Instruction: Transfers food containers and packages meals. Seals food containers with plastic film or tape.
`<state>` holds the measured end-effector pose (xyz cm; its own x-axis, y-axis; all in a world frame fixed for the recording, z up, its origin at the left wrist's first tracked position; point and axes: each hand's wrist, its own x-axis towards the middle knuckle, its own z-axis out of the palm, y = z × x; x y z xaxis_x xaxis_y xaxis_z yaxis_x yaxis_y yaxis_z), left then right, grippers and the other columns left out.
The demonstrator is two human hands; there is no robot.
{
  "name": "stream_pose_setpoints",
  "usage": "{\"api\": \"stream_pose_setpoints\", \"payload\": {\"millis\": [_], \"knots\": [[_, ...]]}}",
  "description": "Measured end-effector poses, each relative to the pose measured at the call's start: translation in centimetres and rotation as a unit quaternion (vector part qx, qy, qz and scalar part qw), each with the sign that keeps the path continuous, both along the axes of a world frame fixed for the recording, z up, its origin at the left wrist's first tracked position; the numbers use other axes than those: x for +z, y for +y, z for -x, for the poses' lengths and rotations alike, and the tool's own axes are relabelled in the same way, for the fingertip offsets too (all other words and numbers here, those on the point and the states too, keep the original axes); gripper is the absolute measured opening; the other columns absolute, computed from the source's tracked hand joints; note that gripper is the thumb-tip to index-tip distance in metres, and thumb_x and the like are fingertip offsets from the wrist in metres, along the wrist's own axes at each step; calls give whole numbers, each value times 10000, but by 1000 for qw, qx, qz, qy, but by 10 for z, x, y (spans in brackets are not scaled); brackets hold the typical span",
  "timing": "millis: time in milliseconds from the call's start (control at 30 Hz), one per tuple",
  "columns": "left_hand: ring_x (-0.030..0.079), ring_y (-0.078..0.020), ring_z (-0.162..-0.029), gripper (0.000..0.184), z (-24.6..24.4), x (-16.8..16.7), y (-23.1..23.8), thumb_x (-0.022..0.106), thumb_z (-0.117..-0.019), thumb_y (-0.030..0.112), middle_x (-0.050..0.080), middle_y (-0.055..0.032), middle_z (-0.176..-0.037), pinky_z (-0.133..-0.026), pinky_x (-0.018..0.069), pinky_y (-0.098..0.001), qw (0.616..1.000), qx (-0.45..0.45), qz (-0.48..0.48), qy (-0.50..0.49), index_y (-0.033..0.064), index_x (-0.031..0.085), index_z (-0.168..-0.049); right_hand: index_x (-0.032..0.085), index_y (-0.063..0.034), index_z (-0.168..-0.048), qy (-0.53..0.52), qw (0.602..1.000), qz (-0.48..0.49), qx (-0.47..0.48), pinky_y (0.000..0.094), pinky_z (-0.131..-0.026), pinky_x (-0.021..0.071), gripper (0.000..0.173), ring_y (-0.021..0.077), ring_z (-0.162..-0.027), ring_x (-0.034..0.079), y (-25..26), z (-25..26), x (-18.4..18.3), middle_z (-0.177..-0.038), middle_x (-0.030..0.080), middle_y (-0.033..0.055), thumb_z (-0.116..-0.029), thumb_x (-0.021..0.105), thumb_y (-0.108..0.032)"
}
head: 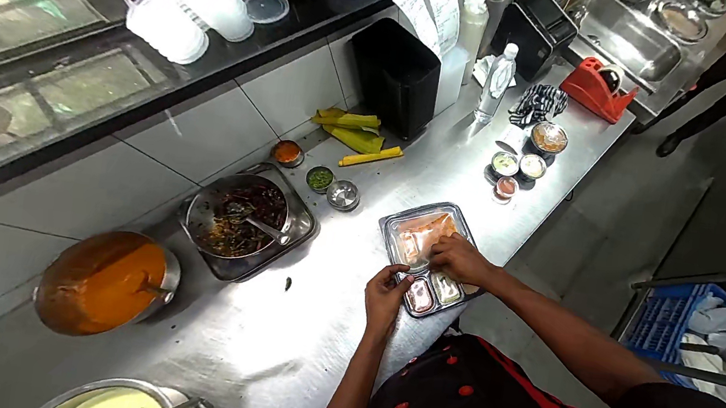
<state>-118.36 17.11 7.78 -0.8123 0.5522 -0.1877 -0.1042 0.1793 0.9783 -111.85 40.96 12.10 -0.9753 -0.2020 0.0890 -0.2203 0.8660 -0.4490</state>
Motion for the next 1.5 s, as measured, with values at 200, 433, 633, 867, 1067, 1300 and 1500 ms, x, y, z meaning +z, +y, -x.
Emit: {"api": "stream_pose_setpoints", "payload": {"millis": [200, 433, 633, 867, 1067, 1300, 1500], "knots": [[580, -200, -613, 288, -6, 3, 5, 806, -856, 56, 698, -88, -872, -539, 509, -361, 999, 42, -12, -21, 169, 742, -1113, 774, -133, -902, -22, 999, -32, 20, 491, -874, 447, 108, 249, -976, 639, -17, 6, 7, -971, 704, 47, -938, 672, -129], [562, -160, -623, 235, -12, 0, 5, 784, -839, -15, 634, -71, -789, -557, 506, -326, 993, 88, -75, -40, 105, 659, -998, 806, -191, -930, 0, 999, 22, -44, 515, -870, 455, 105, 252, -987, 632, -5, -1, -2, -971, 719, 19, -933, 709, -231], [667, -195, -709, 509, 3, 9, -3, 741, -944, 146, 709, -140, -910, -671, 566, -377, 989, 33, 3, -146, 101, 456, -1363, 790, -219, -942, -13, 992, 50, -116, 503, -910, 432, 97, 222, -1004, 611, -53, -2, -9, -991, 716, -27, -936, 706, -267], [610, -118, -630, 133, 58, 34, 11, 728, -941, 110, 671, -71, -809, -625, 551, -295, 987, 0, 57, -148, 15, 678, -1020, 781, -247, -953, 49, 989, 34, -133, 492, -919, 410, 113, 186, -1029, 605, -59, -14, -21, -1012, 724, -82, -954, 669, -251], [637, -160, -628, 152, 29, 9, 8, 700, -971, 171, 692, -101, -808, -618, 566, -327, 981, 8, -3, -192, 27, 694, -1020, 755, -219, -867, 43, 976, 38, -209, 513, -869, 441, 121, 207, -951, 604, -86, -18, -6, -898, 681, -47, -925, 717, -318], [681, -179, -721, 239, 43, 23, 15, 699, -977, 161, 696, -117, -933, -702, 605, -373, 984, 32, -14, -174, 8, 627, -1147, 720, -151, -855, -1, 955, -45, -292, 525, -827, 457, 102, 268, -931, 612, -113, -18, 3, -875, 656, 32, -916, 709, -232], [671, -158, -651, 193, 58, 19, 14, 606, -1038, 195, 700, -101, -887, -650, 604, -343, 974, 37, -36, -219, 33, 664, -1125, 726, -148, -868, 6, 936, -89, -340, 514, -828, 452, 99, 265, -920, 617, -118, -11, -2, -880, 665, 34, -916, 675, -218]]}}
